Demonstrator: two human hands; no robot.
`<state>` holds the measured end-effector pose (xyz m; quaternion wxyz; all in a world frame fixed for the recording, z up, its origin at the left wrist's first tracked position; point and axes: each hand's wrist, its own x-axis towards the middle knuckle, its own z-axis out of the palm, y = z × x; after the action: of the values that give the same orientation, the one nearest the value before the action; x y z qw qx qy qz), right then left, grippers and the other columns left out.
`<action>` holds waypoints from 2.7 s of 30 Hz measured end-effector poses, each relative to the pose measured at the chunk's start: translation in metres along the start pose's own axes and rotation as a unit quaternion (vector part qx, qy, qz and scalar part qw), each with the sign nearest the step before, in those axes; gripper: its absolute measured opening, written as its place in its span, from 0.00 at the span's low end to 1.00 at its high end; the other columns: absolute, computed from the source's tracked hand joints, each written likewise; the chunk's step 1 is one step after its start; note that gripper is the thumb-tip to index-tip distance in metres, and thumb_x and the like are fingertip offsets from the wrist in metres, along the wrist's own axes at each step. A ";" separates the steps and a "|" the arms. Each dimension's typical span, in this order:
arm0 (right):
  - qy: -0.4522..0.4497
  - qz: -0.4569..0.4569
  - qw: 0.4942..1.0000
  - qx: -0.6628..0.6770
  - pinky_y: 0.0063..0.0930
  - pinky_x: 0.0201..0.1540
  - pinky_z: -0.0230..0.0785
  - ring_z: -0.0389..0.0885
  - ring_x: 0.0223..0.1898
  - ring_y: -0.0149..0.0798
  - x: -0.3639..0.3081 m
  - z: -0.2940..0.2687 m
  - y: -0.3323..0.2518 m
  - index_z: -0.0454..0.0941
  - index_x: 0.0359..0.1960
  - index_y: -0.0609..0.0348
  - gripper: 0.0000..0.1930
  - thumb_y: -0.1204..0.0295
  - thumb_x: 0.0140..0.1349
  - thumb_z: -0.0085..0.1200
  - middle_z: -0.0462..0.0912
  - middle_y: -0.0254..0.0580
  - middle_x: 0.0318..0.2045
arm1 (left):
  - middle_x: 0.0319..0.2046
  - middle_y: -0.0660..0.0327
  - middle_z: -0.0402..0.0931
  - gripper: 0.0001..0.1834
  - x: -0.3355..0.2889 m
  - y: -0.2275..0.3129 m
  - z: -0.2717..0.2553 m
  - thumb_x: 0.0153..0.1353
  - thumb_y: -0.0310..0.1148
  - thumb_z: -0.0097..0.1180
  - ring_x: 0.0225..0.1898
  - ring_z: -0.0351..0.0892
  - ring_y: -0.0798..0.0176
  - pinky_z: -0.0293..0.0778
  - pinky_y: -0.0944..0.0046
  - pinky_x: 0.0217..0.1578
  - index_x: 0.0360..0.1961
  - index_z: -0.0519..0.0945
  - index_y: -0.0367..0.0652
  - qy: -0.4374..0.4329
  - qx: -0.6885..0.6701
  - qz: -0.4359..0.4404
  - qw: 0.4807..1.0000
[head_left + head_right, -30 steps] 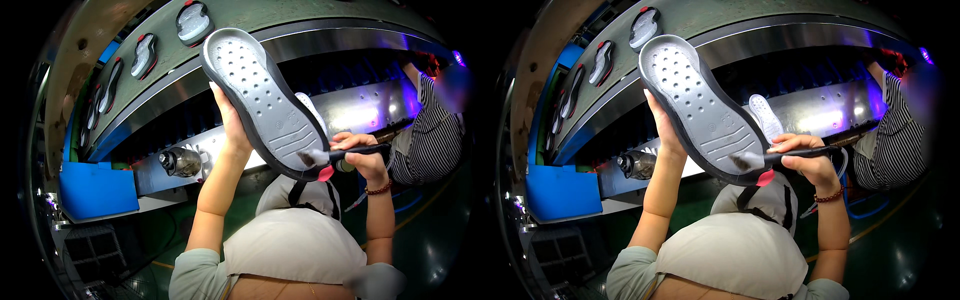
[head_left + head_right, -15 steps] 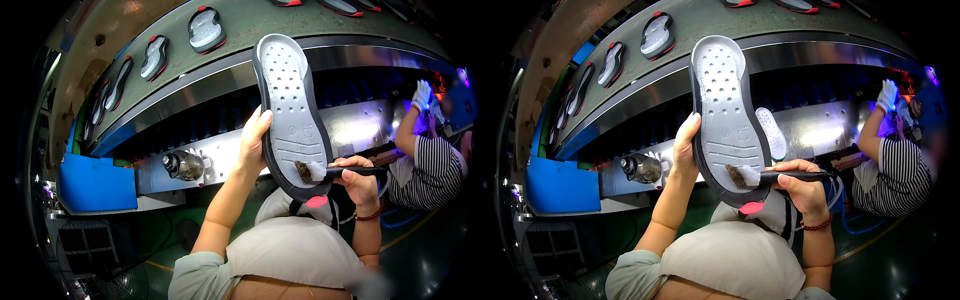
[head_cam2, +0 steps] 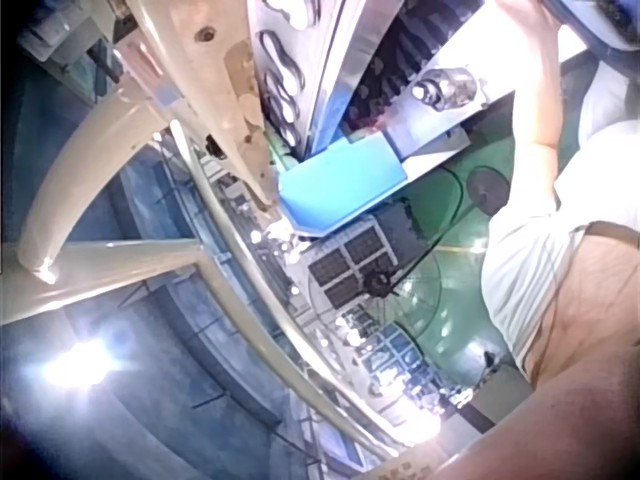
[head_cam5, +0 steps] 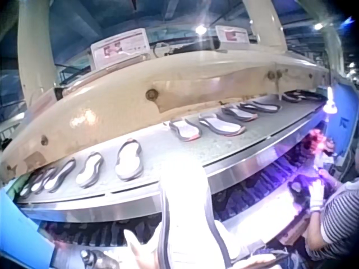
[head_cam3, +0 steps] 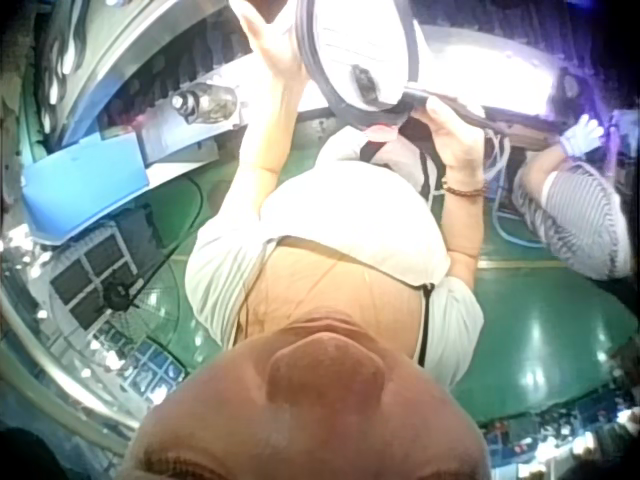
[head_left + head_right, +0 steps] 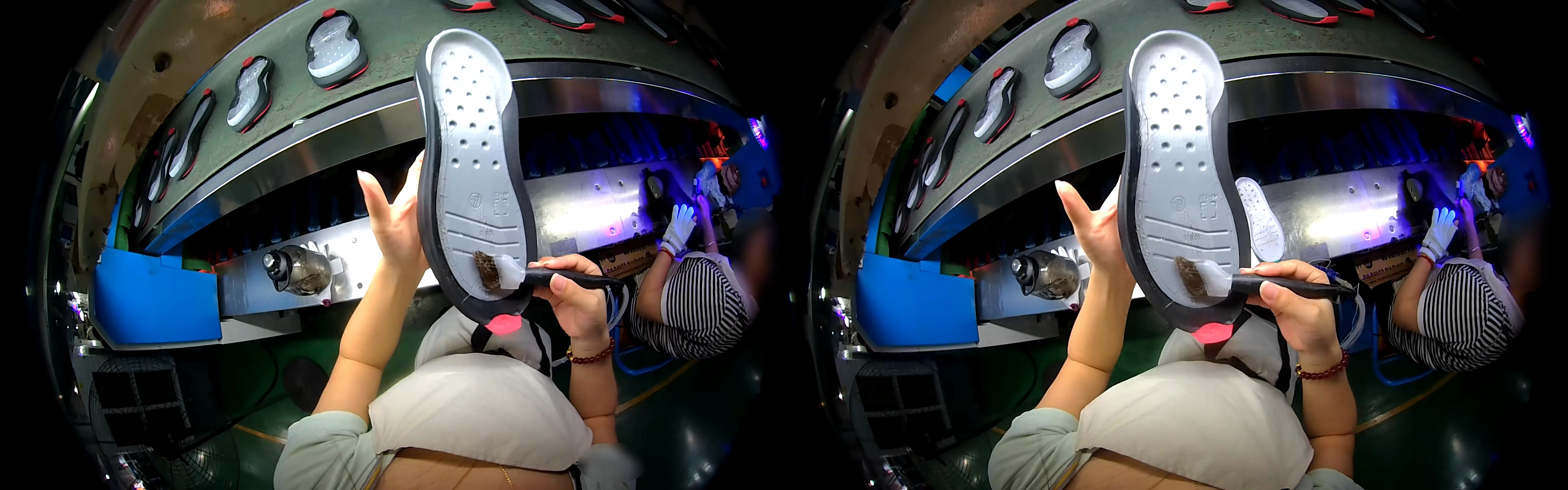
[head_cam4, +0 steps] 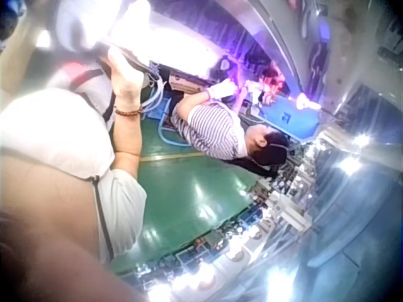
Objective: The person repeatedly picks up grey shoe insoles from a conveyor belt, scrubs the bottom surface with a brush, and places them back on the belt. The task is performed one at a time in a repetitive loop.
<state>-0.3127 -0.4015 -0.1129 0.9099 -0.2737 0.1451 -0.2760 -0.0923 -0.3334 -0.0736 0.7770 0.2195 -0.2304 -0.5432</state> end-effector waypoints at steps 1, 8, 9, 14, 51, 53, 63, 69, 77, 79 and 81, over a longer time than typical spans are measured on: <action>0.002 -0.007 1.000 0.011 0.39 0.46 0.72 0.77 0.44 0.45 0.001 0.002 0.000 0.72 0.38 0.70 0.10 0.82 0.53 0.50 0.76 0.55 0.39 | 0.58 0.52 0.57 0.52 0.002 0.001 0.005 0.51 0.72 0.25 0.57 0.60 0.59 0.56 0.61 0.58 0.61 0.49 0.33 0.064 -0.009 -0.007 0.998; 0.013 -0.036 0.999 -0.032 0.39 0.47 0.72 0.76 0.44 0.44 0.002 0.009 0.006 0.72 0.38 0.68 0.10 0.81 0.54 0.51 0.76 0.53 0.40 | 0.46 0.53 0.72 0.29 0.005 -0.015 -0.018 0.64 0.50 0.31 0.46 0.73 0.58 0.69 0.61 0.48 0.52 0.67 0.34 0.006 -0.216 -0.049 0.975; 0.013 -0.035 0.998 -0.049 0.40 0.48 0.71 0.76 0.45 0.44 0.002 0.007 0.007 0.72 0.39 0.67 0.10 0.80 0.54 0.50 0.75 0.52 0.41 | 0.39 0.55 0.75 0.19 0.004 -0.018 -0.011 0.64 0.40 0.37 0.36 0.77 0.61 0.75 0.64 0.38 0.45 0.72 0.35 0.217 -0.052 -0.016 0.975; 0.014 -0.059 0.996 -0.059 0.37 0.47 0.72 0.77 0.43 0.43 0.002 0.010 0.012 0.73 0.38 0.69 0.10 0.82 0.53 0.51 0.76 0.55 0.40 | 0.36 0.56 0.75 0.18 0.007 -0.018 0.013 0.62 0.38 0.39 0.33 0.76 0.62 0.75 0.65 0.35 0.43 0.73 0.35 0.311 0.009 -0.061 0.948; 0.007 -0.307 0.829 -0.468 0.25 0.39 0.68 0.77 0.33 0.38 0.002 0.039 0.007 0.77 0.30 0.65 0.12 0.84 0.40 0.59 0.81 0.46 0.32 | 0.52 0.55 0.66 0.46 -0.010 -0.055 -0.022 0.48 0.66 0.47 0.51 0.67 0.59 0.65 0.58 0.52 0.57 0.61 0.38 0.065 -0.005 0.074 0.995; -0.029 -0.337 0.806 -0.486 0.25 0.38 0.67 0.78 0.32 0.39 0.004 0.043 0.009 0.78 0.30 0.63 0.13 0.83 0.39 0.60 0.81 0.43 0.32 | 0.51 0.57 0.67 0.45 -0.006 -0.053 -0.023 0.49 0.66 0.46 0.50 0.68 0.60 0.65 0.59 0.52 0.56 0.62 0.37 0.058 -0.029 0.077 0.995; -0.103 -0.302 0.842 -0.435 0.23 0.40 0.69 0.78 0.33 0.36 0.012 0.031 0.001 0.78 0.31 0.65 0.10 0.83 0.44 0.58 0.80 0.47 0.33 | 0.51 0.55 0.67 0.42 0.004 -0.052 -0.021 0.53 0.64 0.42 0.48 0.70 0.58 0.67 0.57 0.50 0.56 0.63 0.38 0.013 -0.106 0.076 0.991; -0.009 -0.308 0.833 -0.460 0.23 0.38 0.69 0.78 0.32 0.36 0.018 0.013 -0.005 0.78 0.30 0.64 0.09 0.83 0.44 0.58 0.80 0.46 0.32 | 0.49 0.54 0.69 0.40 0.007 -0.047 -0.020 0.54 0.62 0.44 0.47 0.71 0.56 0.68 0.56 0.49 0.55 0.63 0.38 0.031 -0.090 0.064 0.993; 0.012 -0.286 0.868 -0.405 0.23 0.36 0.70 0.78 0.32 0.36 0.018 0.011 -0.005 0.78 0.31 0.64 0.11 0.82 0.42 0.59 0.80 0.45 0.30 | 0.49 0.54 0.70 0.37 0.012 -0.044 -0.017 0.55 0.60 0.43 0.48 0.70 0.56 0.67 0.55 0.50 0.54 0.65 0.39 0.046 -0.079 0.076 0.993; -0.064 -0.301 0.839 -0.448 0.22 0.37 0.69 0.78 0.32 0.35 0.016 0.021 -0.006 0.78 0.31 0.64 0.10 0.83 0.44 0.58 0.80 0.46 0.31 | 0.49 0.54 0.69 0.36 0.015 -0.040 -0.021 0.56 0.59 0.44 0.48 0.70 0.55 0.67 0.55 0.50 0.55 0.65 0.39 0.029 -0.083 0.063 0.994; -0.121 -0.287 0.838 -0.448 0.22 0.38 0.69 0.78 0.33 0.34 0.013 0.030 -0.008 0.77 0.32 0.66 0.09 0.83 0.45 0.57 0.80 0.46 0.32 | 0.49 0.54 0.70 0.36 0.015 -0.039 -0.014 0.56 0.59 0.44 0.48 0.71 0.55 0.67 0.55 0.49 0.54 0.65 0.39 0.023 -0.096 0.044 0.994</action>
<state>-0.2929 -0.4016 -0.0856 0.5783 -0.7122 0.0564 -0.3940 -0.1090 -0.3582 -0.1058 0.8227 0.1460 -0.1687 -0.5228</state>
